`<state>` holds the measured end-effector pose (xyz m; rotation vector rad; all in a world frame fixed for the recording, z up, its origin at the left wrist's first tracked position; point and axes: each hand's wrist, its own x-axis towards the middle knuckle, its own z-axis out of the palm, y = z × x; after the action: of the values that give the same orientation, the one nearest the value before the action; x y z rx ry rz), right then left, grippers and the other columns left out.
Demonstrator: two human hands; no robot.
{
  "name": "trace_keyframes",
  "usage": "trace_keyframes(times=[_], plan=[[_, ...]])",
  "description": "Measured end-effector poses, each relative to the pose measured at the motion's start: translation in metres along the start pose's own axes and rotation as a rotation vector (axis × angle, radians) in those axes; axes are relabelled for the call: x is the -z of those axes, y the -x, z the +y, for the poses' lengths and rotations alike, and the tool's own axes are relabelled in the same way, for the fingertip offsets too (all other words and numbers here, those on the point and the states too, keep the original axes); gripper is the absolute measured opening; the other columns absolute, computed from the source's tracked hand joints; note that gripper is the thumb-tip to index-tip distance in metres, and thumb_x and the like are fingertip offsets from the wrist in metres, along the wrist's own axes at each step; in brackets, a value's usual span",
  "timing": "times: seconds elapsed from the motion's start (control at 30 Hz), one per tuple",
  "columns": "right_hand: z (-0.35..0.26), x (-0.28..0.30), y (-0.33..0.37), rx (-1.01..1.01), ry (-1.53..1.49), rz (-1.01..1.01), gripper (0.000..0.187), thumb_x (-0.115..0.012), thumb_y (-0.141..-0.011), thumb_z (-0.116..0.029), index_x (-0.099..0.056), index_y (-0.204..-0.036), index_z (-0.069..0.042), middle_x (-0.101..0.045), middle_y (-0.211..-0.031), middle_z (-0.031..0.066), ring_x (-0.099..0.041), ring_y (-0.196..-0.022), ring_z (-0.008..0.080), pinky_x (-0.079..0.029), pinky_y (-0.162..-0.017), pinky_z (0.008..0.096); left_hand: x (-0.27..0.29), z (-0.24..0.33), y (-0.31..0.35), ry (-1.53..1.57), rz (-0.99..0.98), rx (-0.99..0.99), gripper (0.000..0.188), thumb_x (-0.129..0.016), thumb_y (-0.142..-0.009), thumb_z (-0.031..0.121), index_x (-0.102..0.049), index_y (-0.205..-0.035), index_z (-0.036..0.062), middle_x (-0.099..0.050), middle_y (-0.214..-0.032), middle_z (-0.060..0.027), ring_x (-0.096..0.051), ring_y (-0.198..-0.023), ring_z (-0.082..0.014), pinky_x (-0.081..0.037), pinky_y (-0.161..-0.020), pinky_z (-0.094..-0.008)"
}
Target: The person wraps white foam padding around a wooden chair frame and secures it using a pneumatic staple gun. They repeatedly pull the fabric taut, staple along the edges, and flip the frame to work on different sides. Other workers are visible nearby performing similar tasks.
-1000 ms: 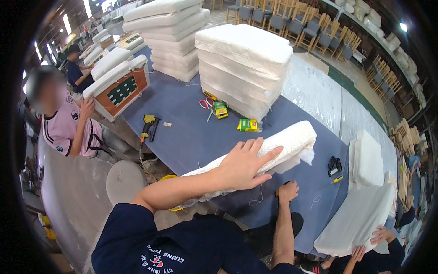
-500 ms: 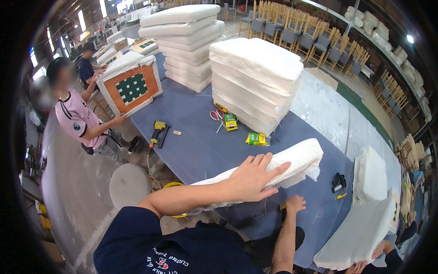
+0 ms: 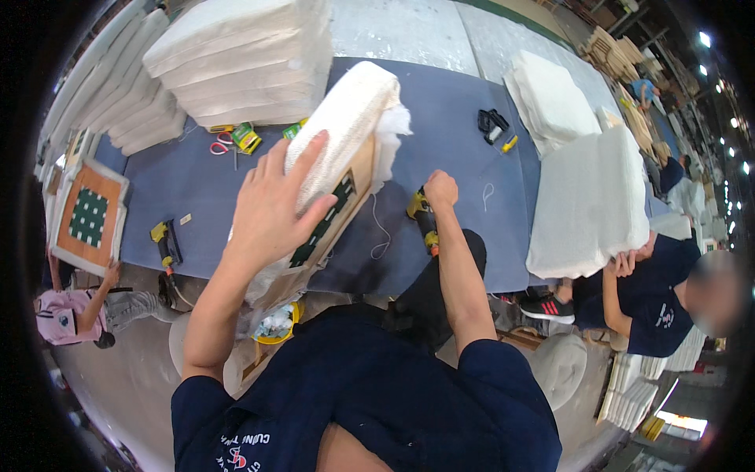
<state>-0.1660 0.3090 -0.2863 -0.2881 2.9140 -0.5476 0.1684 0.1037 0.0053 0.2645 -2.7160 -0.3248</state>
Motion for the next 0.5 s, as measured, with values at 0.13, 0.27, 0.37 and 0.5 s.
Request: trace_keyframes(times=[0.13, 0.27, 0.37, 0.5], plan=[[0.044, 0.001, -0.009, 0.001, -0.129, 0.128, 0.017, -0.077, -0.087, -0.019, -0.078, -0.099, -0.007, -0.080, -0.095, 0.0176, -0.079, -0.088, 0.0328, -0.062, -0.077, 0.0474, -0.008, 0.000, -0.014, -0.002, -0.062, 0.012, 0.082, -0.076, -0.097, 0.042, -0.042, -0.170, 0.0238, -0.052, -0.150, -0.0316, -0.059, -0.129, -0.0470, -0.049, -0.108, -0.0520], [0.074, 0.005, -0.022, -0.151, -0.406, -0.232, 0.022, -0.082, -0.085, -0.021, -0.075, -0.096, -0.003, -0.076, -0.084, 0.0103, -0.072, -0.070, 0.0199, -0.054, -0.056, 0.0397, -0.008, -0.005, -0.011, 0.010, -0.068, 0.031, 0.082, -0.076, -0.097, 0.042, -0.042, -0.170, 0.0249, -0.052, -0.151, -0.0312, -0.058, -0.130, -0.0471, -0.048, -0.108, -0.0514], [0.107, 0.007, -0.032, -0.231, -0.407, -0.322, 0.021, -0.083, -0.087, -0.024, -0.076, -0.096, -0.006, -0.073, -0.080, 0.0061, -0.066, -0.063, 0.0156, -0.048, -0.047, 0.0368, -0.005, -0.004, -0.015, 0.014, -0.071, 0.019, 0.082, -0.075, -0.097, 0.041, -0.042, -0.170, 0.0242, -0.052, -0.151, -0.0309, -0.058, -0.131, -0.0472, -0.049, -0.108, -0.0512], [0.120, 0.008, -0.028, -0.242, -0.510, -0.269, 0.021, -0.084, -0.088, -0.027, -0.076, -0.096, -0.009, -0.071, -0.076, 0.0042, -0.063, -0.057, 0.0155, -0.046, -0.047, 0.0343, -0.006, -0.004, -0.018, 0.001, -0.067, 0.012, 0.082, -0.075, -0.098, 0.041, -0.041, -0.171, 0.0227, -0.052, -0.150, -0.0306, -0.057, -0.131, -0.0470, -0.048, -0.108, -0.0510]])
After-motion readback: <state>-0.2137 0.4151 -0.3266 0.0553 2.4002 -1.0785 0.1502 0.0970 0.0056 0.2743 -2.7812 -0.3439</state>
